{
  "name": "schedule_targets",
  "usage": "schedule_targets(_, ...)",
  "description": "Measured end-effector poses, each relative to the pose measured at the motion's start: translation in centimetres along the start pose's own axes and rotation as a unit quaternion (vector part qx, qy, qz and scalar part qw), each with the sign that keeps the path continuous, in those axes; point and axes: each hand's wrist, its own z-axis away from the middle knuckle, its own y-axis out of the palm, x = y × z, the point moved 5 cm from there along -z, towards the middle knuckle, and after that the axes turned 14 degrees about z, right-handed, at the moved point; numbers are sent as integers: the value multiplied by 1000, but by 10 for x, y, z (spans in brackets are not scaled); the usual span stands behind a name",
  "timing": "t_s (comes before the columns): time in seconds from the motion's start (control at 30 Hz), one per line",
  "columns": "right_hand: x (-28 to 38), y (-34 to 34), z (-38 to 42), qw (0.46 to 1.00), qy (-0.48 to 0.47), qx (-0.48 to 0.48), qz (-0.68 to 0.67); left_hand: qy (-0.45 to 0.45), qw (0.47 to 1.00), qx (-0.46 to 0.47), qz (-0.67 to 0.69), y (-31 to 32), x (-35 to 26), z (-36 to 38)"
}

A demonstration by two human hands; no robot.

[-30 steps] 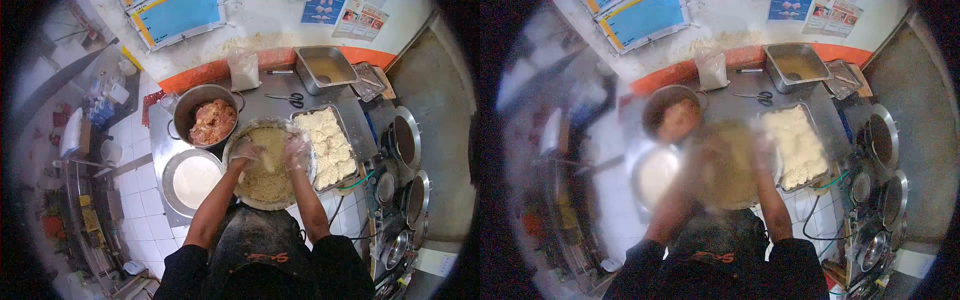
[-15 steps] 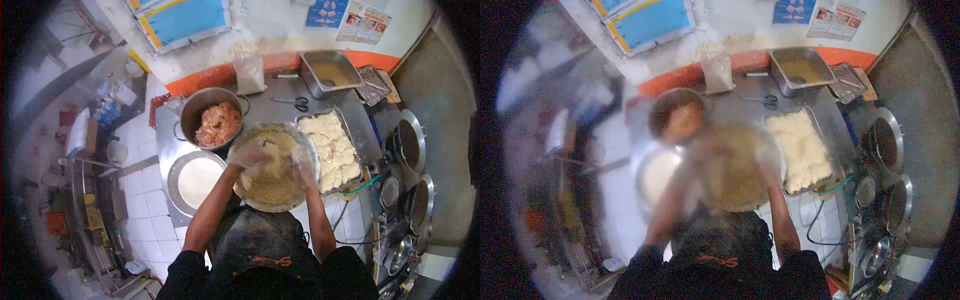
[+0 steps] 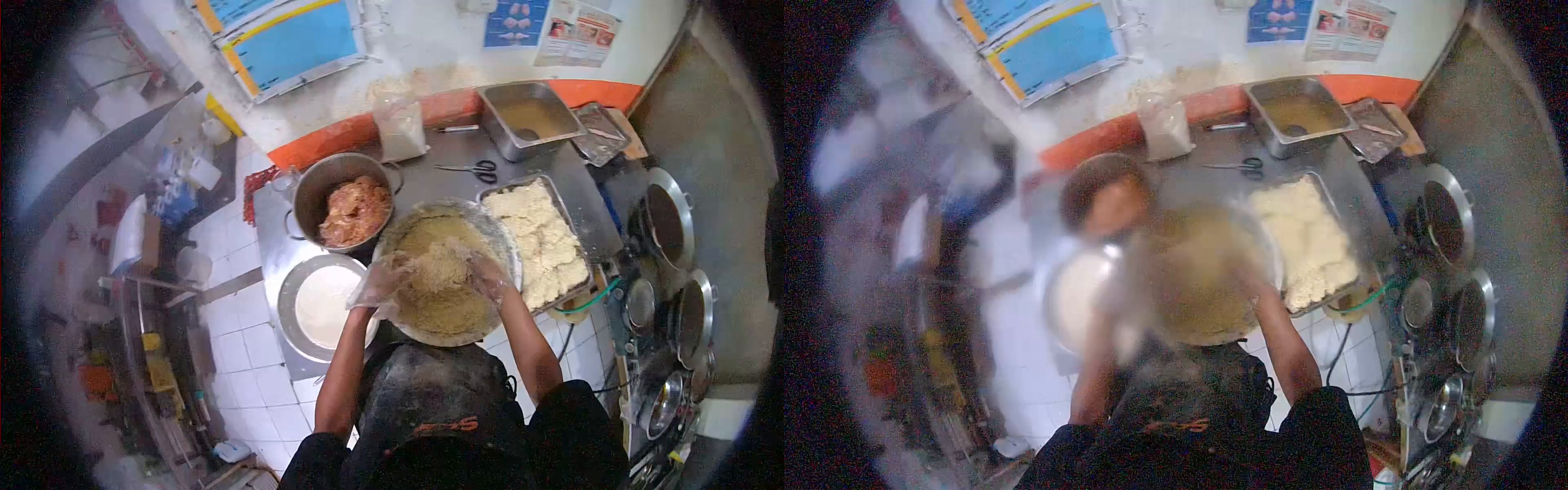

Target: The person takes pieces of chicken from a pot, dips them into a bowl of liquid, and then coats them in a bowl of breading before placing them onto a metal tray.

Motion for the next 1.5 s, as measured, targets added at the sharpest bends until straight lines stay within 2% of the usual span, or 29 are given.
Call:
schedule_targets(0.03, 14, -25, 6, 999, 13, -6, -30, 188, 949, 6, -255, -6, 36, -14)
schedule_targets(0.07, 39, -55, 11, 1000, 19, -14, -21, 361, 800, 4, -479, 6, 55, -16)
schedule_targets(0.1, 62, -88, 17, 978, 161, -44, -127, 370, 802, 8, -469, 18, 44, -13)
schedule_targets(0.13, 69, -109, 27, 924, 295, -76, -233, 265, 897, -14, -354, 19, 22, -6)
schedule_targets(0.17, 55, -133, 33, 924, 296, -86, -227, 149, 961, -33, -229, 20, 4, 0)
schedule_targets(0.23, 32, -194, 42, 987, 68, -114, -95, 167, 933, -30, -318, 29, -35, 15)
schedule_targets(0.3, 72, -243, 58, 950, 80, -78, -293, 68, 997, 30, -13, 36, -52, 37)
schedule_targets(0.33, 56, -268, 46, 984, 108, -130, 52, 71, 997, -2, -29, 35, -45, 34)
schedule_targets(0.47, 34, -304, 29, 956, 151, -92, 234, 109, 975, -54, -188, 44, -41, 45)
schedule_targets(0.53, -29, -298, 13, 980, 163, -46, -105, 118, 989, -60, -67, 52, -63, 63)
schedule_targets(0.67, -61, -251, -18, 985, 134, -91, 56, 24, 993, 35, -108, 72, -82, 69)
schedule_targets(0.73, -80, -224, -36, 958, 91, -58, -264, -72, 994, -72, -34, 80, -100, 80)
schedule_targets(0.77, -82, -219, -36, 958, 90, -56, -267, -73, 994, -75, -35, 73, -77, 72)
schedule_targets(0.8, -64, -215, -37, 966, 51, -19, -254, 163, 917, 12, -363, 74, -59, 58)
schedule_targets(0.83, -71, -210, -41, 971, 11, 19, -240, 366, 679, 99, -628, 95, -65, 67)
schedule_targets(0.87, -92, -211, -52, 976, 121, -21, -179, 364, 679, 96, -630, 97, -64, 71)
schedule_targets(0.9, -70, -212, -55, 977, 118, -18, -179, 147, 928, 0, -342, 94, -101, 75)
schedule_targets(0.93, -37, -214, -51, 982, 160, -9, -95, -96, 991, -96, 17, 91, -101, 84)
schedule_targets(0.97, -16, -217, -47, 979, 202, 0, -10, -97, 990, -98, 19, 83, -86, 78)
schedule_targets(1.03, -44, -215, -61, 986, 138, -2, 94, 67, 979, 64, -182, 76, -59, 60)
schedule_targets(1.13, -56, -220, -77, 984, 6, -32, 177, -10, 988, -29, -150, 79, -70, 62)
schedule_targets(1.17, -55, -227, -80, 928, 18, -6, 372, -10, 988, -34, -150, 70, -42, 54)
schedule_targets(1.2, -40, -234, -78, 833, 28, 20, 552, 78, 976, 17, -203, 63, 0, 39)
schedule_targets(1.23, -20, -242, -69, 832, 23, 22, 554, 165, 951, 66, -254, 63, 21, 33)
schedule_targets(1.3, 6, -279, -39, 832, 238, -135, 483, 117, 979, 9, -166, 76, -29, 51)
schedule_targets(1.37, 28, -289, -38, 781, 66, -128, 608, 67, 994, -50, -74, 71, -33, 55)
schedule_targets(1.4, 39, -300, -29, 803, -3, -198, 563, 179, 939, 15, -293, 76, -22, 48)
schedule_targets(1.43, 54, -303, -20, 817, -73, -264, 508, 275, 821, 78, -495, 81, -5, 46)
schedule_targets(1.5, 85, -296, 1, 918, 62, -229, 318, 261, 856, 51, -443, 86, 24, 37)
